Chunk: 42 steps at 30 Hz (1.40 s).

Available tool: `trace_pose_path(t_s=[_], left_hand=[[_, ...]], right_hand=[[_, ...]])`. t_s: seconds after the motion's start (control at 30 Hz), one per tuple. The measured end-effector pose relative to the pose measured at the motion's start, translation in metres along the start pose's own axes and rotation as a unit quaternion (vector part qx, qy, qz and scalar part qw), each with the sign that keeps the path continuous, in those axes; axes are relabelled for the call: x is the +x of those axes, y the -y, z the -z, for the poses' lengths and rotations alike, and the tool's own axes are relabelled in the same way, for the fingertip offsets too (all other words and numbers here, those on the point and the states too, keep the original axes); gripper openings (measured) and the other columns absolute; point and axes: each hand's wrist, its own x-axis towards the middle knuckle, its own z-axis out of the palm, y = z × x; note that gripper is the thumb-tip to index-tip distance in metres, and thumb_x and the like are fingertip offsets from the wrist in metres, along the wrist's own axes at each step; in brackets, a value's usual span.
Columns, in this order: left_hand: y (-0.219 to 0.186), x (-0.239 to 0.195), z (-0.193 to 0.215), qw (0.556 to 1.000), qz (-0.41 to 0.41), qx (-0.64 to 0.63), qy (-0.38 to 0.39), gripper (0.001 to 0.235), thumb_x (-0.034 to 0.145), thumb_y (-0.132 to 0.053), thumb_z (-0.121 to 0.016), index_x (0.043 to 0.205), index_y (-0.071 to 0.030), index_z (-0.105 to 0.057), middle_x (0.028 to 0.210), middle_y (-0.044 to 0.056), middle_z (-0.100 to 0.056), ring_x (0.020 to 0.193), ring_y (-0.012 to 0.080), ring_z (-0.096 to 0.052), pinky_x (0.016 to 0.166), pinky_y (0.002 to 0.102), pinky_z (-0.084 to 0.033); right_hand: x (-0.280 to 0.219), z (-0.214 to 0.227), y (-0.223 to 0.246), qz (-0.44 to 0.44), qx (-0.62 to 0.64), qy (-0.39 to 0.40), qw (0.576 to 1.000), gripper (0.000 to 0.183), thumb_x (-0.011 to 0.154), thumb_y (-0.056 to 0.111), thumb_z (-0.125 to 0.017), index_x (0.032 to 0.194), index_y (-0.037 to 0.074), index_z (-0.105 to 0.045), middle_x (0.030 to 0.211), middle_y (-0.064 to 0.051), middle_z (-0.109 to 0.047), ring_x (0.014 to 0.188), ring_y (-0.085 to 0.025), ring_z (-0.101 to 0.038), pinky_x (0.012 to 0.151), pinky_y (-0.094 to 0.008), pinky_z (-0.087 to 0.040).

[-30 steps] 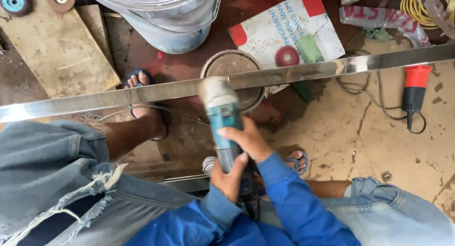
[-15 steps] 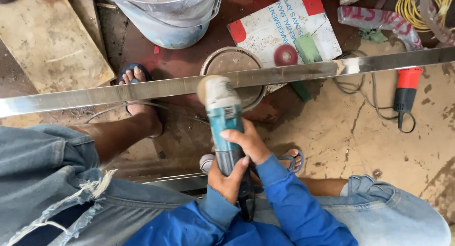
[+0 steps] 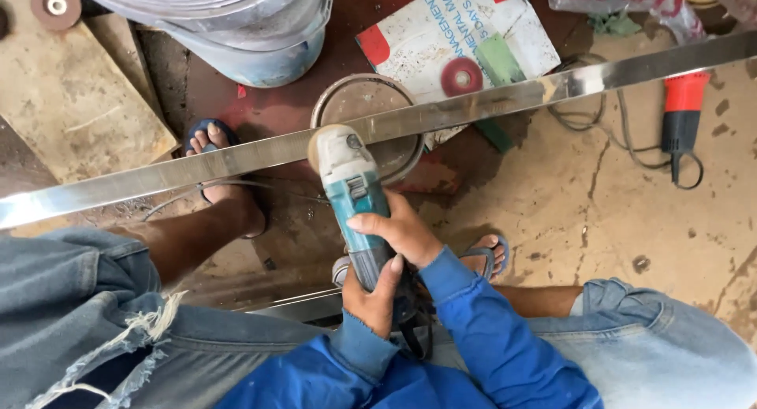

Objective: Using a handheld angle grinder to smooth and polish the surface of a long rectangular metal bar.

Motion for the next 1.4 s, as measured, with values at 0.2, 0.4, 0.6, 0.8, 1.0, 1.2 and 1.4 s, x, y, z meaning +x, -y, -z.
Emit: trace_pose_path(t_s=[0.2, 0.4, 0.6, 0.8, 1.0, 1.2, 1.4], left_hand=[[-0.009, 0.001, -0.014, 0.995, 0.067, 0.054, 0.044, 0.059, 0.070, -0.046, -0.082, 0.117, -0.011, -0.074, 0.097, 0.006, -0.079, 0.086, 0.0140, -0.070, 0.077, 0.031, -0.060], [0.000, 0.011, -0.034, 0.984, 0.114, 0.069, 0.122, 0.058, 0.070, -0.052, -0.092, 0.105, -0.010, -0.075, 0.093, 0.019, -0.075, 0.091, 0.0334, -0.074, 0.083, 0.047, -0.059], [-0.023, 0.016, -0.053, 0.984, 0.094, 0.006, 0.151, 0.054, 0.069, -0.050, -0.092, 0.095, -0.007, -0.073, 0.082, 0.019, -0.074, 0.082, 0.0316, -0.074, 0.080, 0.044, -0.060], [0.002, 0.024, -0.050, 0.987, 0.075, -0.051, 0.135, 0.048, 0.079, -0.045, -0.088, 0.098, -0.004, -0.072, 0.087, 0.023, -0.073, 0.088, 0.0302, -0.072, 0.079, 0.045, -0.059], [-0.018, 0.021, -0.050, 0.983, 0.073, -0.081, 0.148, 0.046, 0.073, -0.040, -0.092, 0.090, -0.004, -0.070, 0.076, 0.019, -0.071, 0.078, 0.0298, -0.073, 0.074, 0.043, -0.060], [-0.011, 0.024, -0.043, 0.984, 0.075, -0.089, 0.134, 0.049, 0.074, -0.045, -0.091, 0.094, -0.004, -0.071, 0.081, 0.021, -0.072, 0.082, 0.0302, -0.073, 0.077, 0.045, -0.060], [-0.018, 0.021, -0.047, 0.984, 0.067, -0.098, 0.131, 0.052, 0.072, -0.044, -0.092, 0.096, -0.003, -0.072, 0.083, 0.022, -0.074, 0.085, 0.0327, -0.075, 0.080, 0.047, -0.060]], right_hand=[[-0.018, 0.017, 0.001, 0.021, 0.094, -0.041, 0.995, 0.042, 0.077, 0.029, -0.076, 0.107, 0.001, -0.066, 0.085, -0.018, -0.074, 0.065, -0.030, -0.074, 0.063, -0.041, -0.065], [-0.036, 0.018, 0.025, 0.004, -0.017, -0.235, 0.972, 0.033, 0.074, 0.028, -0.086, 0.099, 0.011, -0.073, 0.083, -0.003, -0.065, 0.079, -0.017, -0.060, 0.072, -0.034, -0.051], [-0.036, 0.029, 0.043, 0.020, -0.083, -0.257, 0.963, 0.034, 0.076, 0.027, -0.085, 0.103, 0.011, -0.072, 0.088, -0.001, -0.065, 0.085, -0.015, -0.059, 0.077, -0.032, -0.051], [-0.018, 0.021, 0.032, 0.018, -0.111, -0.214, 0.970, 0.040, 0.069, 0.025, -0.088, 0.103, 0.013, -0.074, 0.085, 0.001, -0.067, 0.082, -0.014, -0.063, 0.074, -0.031, -0.052], [-0.028, 0.026, 0.038, 0.027, -0.112, -0.253, 0.960, 0.035, 0.074, 0.024, -0.086, 0.104, 0.013, -0.071, 0.087, 0.001, -0.064, 0.083, -0.012, -0.059, 0.075, -0.030, -0.051], [-0.022, 0.008, 0.043, 0.025, -0.119, -0.224, 0.967, 0.039, 0.072, 0.025, -0.087, 0.106, 0.013, -0.073, 0.089, 0.000, -0.067, 0.087, -0.014, -0.062, 0.079, -0.033, -0.054], [-0.028, 0.004, 0.047, 0.009, -0.134, -0.262, 0.956, 0.041, 0.075, 0.030, -0.086, 0.109, 0.013, -0.072, 0.094, -0.003, -0.068, 0.093, -0.017, -0.062, 0.085, -0.035, -0.053]])
